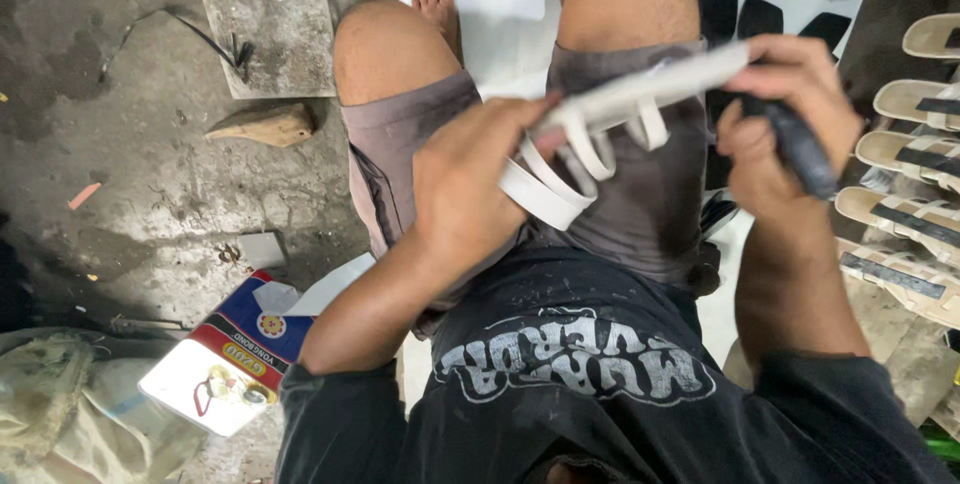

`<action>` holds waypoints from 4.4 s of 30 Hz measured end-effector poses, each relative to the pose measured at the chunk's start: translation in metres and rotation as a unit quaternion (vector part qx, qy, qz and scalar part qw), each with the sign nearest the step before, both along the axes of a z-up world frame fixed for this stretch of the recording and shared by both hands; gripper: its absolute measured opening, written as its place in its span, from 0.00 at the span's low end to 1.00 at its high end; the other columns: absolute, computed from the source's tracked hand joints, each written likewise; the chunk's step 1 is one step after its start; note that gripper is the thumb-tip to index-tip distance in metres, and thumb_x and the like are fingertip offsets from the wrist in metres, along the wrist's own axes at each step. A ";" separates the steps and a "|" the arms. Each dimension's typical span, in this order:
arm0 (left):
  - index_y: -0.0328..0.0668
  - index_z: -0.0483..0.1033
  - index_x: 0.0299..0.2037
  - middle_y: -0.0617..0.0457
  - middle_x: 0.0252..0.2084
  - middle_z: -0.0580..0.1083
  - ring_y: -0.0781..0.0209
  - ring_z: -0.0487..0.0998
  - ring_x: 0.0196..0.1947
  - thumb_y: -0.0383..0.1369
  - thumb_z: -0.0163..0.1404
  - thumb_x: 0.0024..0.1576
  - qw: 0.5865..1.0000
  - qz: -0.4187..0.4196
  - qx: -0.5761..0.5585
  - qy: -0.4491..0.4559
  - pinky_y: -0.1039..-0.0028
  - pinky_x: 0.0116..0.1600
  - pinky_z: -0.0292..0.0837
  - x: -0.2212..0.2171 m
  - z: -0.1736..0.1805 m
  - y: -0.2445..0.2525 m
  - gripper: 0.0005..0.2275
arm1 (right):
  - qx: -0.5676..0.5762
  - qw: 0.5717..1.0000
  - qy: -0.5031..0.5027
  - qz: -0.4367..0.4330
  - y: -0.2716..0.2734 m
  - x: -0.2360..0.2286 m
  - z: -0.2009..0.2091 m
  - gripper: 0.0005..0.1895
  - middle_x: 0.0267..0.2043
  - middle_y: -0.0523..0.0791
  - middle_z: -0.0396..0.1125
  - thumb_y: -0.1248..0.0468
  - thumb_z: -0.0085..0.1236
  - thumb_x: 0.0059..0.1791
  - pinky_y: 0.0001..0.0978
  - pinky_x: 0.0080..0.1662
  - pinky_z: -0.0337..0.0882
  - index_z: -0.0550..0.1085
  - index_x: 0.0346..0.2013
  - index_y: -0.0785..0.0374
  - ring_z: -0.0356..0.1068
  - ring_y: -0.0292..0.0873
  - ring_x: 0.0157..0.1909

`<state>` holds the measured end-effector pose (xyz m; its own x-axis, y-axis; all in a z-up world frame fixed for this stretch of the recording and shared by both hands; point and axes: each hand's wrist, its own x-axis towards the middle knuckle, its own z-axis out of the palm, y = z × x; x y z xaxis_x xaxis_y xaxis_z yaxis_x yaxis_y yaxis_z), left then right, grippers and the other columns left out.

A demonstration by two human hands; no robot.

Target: The person assembles sandals by pressing black rubber soles onto white plastic straps using a handheld press. They repeatedly pick up a sole, align it with a strap, press it into place, and set the finished unit aside.

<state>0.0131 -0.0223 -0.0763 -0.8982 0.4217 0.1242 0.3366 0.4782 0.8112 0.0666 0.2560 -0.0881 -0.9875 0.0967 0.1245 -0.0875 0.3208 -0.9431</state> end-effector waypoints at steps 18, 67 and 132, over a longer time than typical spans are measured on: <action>0.48 0.29 0.78 0.37 0.77 0.55 0.48 0.60 0.76 0.37 0.73 0.56 0.900 -0.116 0.225 -0.356 0.60 0.78 0.66 0.040 -0.054 -0.019 0.56 | 0.082 0.969 -0.092 0.212 -0.046 0.047 0.021 0.28 0.53 0.55 0.71 0.58 0.76 0.42 0.36 0.51 0.78 0.75 0.50 0.71 0.76 0.51 0.52; 0.45 0.35 0.72 0.41 0.67 0.58 0.51 0.67 0.65 0.36 0.72 0.49 0.831 -0.087 0.269 -0.480 0.62 0.68 0.73 0.034 -0.082 -0.004 0.53 | -0.138 0.952 -0.166 0.216 -0.021 0.036 -0.025 0.07 0.44 0.51 0.75 0.71 0.66 0.47 0.27 0.45 0.77 0.78 0.40 0.67 0.78 0.43 0.41; 0.47 0.43 0.76 0.50 0.76 0.52 0.60 0.72 0.63 0.32 0.73 0.56 0.912 -0.171 0.205 -0.312 0.69 0.69 0.78 -0.006 -0.006 -0.025 0.48 | -0.159 0.941 -0.077 0.288 -0.017 0.001 0.014 0.08 0.39 0.51 0.75 0.70 0.67 0.45 0.39 0.51 0.84 0.77 0.37 0.65 0.81 0.47 0.45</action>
<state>0.0070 -0.0470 -0.0828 -0.6732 0.7230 -0.1551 -0.1784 0.0448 0.9829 0.0671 0.2391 -0.0737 -0.8920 -0.4510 0.0312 -0.0151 -0.0392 -0.9991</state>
